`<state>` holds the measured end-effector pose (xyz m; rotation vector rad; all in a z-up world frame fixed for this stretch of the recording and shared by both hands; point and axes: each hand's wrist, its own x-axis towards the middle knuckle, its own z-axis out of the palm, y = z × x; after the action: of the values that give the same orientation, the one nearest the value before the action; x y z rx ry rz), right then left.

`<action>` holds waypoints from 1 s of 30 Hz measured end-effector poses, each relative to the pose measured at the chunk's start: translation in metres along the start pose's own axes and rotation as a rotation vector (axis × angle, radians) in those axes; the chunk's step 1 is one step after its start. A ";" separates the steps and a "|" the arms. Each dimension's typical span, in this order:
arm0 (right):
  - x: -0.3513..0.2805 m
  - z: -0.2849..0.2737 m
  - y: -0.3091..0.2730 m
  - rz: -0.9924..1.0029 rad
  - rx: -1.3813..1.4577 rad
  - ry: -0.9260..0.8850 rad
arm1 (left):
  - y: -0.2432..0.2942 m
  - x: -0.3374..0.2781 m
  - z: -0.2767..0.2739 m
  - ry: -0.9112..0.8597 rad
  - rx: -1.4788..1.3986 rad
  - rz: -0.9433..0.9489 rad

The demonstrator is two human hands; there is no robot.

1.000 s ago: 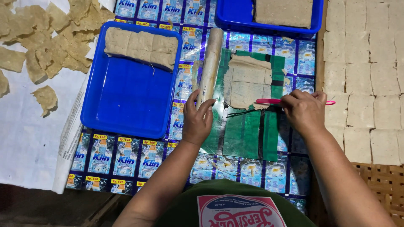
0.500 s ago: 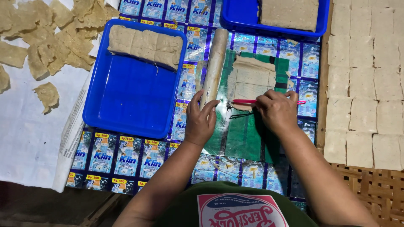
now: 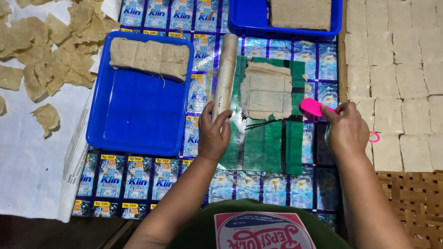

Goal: Cutting dough into thin slices, spreading them, and rolling them into cylinders for snack preparation.

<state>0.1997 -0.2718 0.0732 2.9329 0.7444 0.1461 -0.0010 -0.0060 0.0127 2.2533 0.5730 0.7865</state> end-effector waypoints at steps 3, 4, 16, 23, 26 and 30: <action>-0.006 -0.001 0.005 -0.148 -0.120 0.004 | -0.001 -0.001 0.001 0.003 -0.017 0.010; -0.005 0.015 0.014 -0.141 -0.119 0.004 | -0.005 -0.001 0.004 -0.001 -0.018 0.015; 0.012 0.053 0.007 -0.305 0.212 0.052 | -0.012 0.000 0.008 0.085 0.022 0.105; 0.043 0.078 0.023 0.050 0.580 -0.025 | -0.010 0.000 0.008 0.080 0.014 0.097; 0.022 0.056 0.008 0.051 0.587 0.015 | -0.010 0.000 0.007 0.077 0.018 0.099; -0.020 0.034 -0.035 0.215 0.482 -0.188 | -0.010 -0.001 0.008 0.063 0.023 0.078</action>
<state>0.1703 -0.2538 0.0342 3.4083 0.4892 -0.3359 0.0017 -0.0031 0.0007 2.2902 0.5281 0.8973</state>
